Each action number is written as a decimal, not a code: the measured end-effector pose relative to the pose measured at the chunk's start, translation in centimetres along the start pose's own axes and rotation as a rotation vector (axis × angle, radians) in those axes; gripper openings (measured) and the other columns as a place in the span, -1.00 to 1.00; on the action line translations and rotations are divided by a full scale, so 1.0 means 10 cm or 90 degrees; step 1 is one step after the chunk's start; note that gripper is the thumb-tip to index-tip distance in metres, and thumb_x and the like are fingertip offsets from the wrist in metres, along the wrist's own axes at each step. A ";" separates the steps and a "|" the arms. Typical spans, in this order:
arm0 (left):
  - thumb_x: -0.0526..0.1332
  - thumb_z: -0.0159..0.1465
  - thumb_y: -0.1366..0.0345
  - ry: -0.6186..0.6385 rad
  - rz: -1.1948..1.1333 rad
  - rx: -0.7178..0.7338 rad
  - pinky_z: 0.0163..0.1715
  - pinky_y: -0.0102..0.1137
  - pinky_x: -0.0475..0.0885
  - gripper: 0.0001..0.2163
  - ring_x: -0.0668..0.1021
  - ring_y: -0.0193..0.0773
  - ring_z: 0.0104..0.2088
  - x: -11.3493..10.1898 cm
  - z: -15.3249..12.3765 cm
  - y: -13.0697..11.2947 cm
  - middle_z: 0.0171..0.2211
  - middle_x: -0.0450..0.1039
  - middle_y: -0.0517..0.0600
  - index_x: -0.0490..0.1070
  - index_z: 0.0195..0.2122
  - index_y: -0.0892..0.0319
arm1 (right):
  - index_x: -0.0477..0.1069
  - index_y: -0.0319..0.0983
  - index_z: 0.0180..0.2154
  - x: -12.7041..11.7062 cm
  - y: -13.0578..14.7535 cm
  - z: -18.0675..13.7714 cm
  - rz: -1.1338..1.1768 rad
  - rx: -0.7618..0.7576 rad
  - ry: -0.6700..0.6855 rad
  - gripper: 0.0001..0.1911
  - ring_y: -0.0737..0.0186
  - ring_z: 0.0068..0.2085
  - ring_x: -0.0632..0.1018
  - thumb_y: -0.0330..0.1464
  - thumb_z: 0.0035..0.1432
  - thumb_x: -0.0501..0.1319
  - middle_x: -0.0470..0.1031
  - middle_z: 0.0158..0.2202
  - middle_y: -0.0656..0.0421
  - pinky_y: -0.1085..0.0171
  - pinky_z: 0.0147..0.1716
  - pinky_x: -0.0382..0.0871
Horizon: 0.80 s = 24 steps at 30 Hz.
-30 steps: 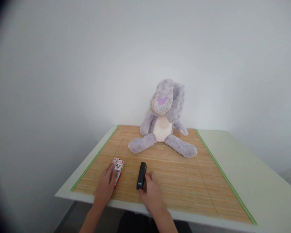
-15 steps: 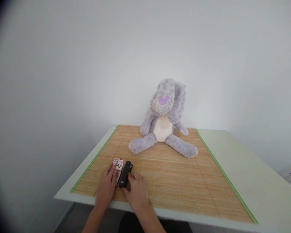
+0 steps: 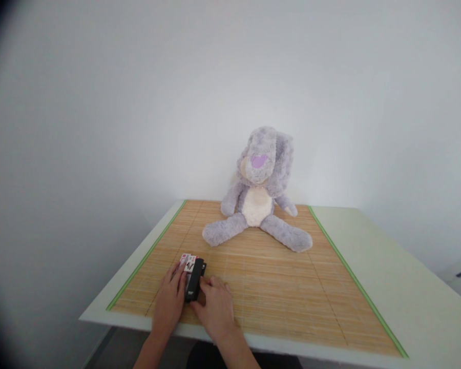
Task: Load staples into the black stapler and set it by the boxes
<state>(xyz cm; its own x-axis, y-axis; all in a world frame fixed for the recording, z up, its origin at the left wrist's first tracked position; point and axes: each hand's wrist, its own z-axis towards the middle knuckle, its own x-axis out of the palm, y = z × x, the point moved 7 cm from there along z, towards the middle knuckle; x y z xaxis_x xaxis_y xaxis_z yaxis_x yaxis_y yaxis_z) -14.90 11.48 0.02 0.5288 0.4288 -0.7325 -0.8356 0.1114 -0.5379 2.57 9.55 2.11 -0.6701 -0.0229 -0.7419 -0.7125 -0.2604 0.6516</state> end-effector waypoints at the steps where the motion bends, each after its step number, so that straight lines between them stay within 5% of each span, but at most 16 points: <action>1: -0.04 0.48 0.16 -0.001 0.005 0.004 0.32 0.02 0.28 -0.56 0.38 -0.01 0.30 0.00 0.00 0.01 0.34 0.29 0.07 0.31 0.33 0.00 | 0.47 0.02 0.17 0.00 0.00 0.00 0.000 0.002 0.001 -0.37 -0.02 -0.01 0.54 -0.22 0.03 0.46 0.55 -0.07 0.14 0.12 0.02 0.35; 11: -0.06 0.50 0.15 -0.006 -0.019 -0.014 0.34 0.01 0.26 -0.56 0.32 -0.05 0.35 0.00 -0.03 0.00 0.36 0.26 0.06 0.27 0.35 0.02 | 0.45 -0.03 0.20 -0.08 0.04 -0.02 0.019 0.004 0.020 -0.38 0.00 0.01 0.54 -0.22 0.09 0.41 0.56 -0.02 0.13 0.13 0.02 0.38; 16: -0.09 0.51 0.17 -0.100 -0.047 -0.019 0.39 0.02 0.18 -0.54 0.28 -0.05 0.36 -0.28 -0.06 -0.08 0.35 0.26 0.12 0.21 0.37 0.12 | 0.42 -0.09 0.21 -0.46 -0.17 -0.18 0.008 -0.016 -0.046 -0.50 0.04 -0.04 0.54 -0.35 0.23 0.26 0.58 -0.13 0.14 0.11 0.04 0.39; 21: 0.00 0.48 0.21 -0.141 -0.060 0.040 0.36 0.05 0.19 -0.60 0.34 0.00 0.31 -0.36 -0.20 -0.64 0.28 0.33 0.12 0.31 0.30 0.09 | 0.35 -0.07 0.27 -1.08 -0.86 -0.42 -0.122 0.022 -0.167 -0.53 0.00 0.19 0.45 -0.21 0.38 0.10 0.50 0.15 0.07 0.03 0.20 0.32; 24: 0.01 0.48 0.22 0.050 -0.076 0.160 0.29 -0.10 0.33 -0.62 0.41 -0.10 0.27 0.04 -0.28 -1.25 0.26 0.38 0.07 0.33 0.28 0.04 | 0.24 -0.07 0.36 -1.30 -1.28 -0.52 -0.242 0.087 -0.203 -0.41 -0.09 0.39 0.23 -0.09 0.39 0.06 0.35 0.33 0.08 -0.07 0.32 0.15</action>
<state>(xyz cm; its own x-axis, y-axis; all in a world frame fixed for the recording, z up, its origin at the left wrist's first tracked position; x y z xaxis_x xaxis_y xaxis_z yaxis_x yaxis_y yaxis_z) -3.83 7.79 5.29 0.6275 0.3296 -0.7054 -0.7722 0.3795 -0.5096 21.48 8.15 2.54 -0.3732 0.3505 -0.8590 -0.9246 -0.0642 0.3755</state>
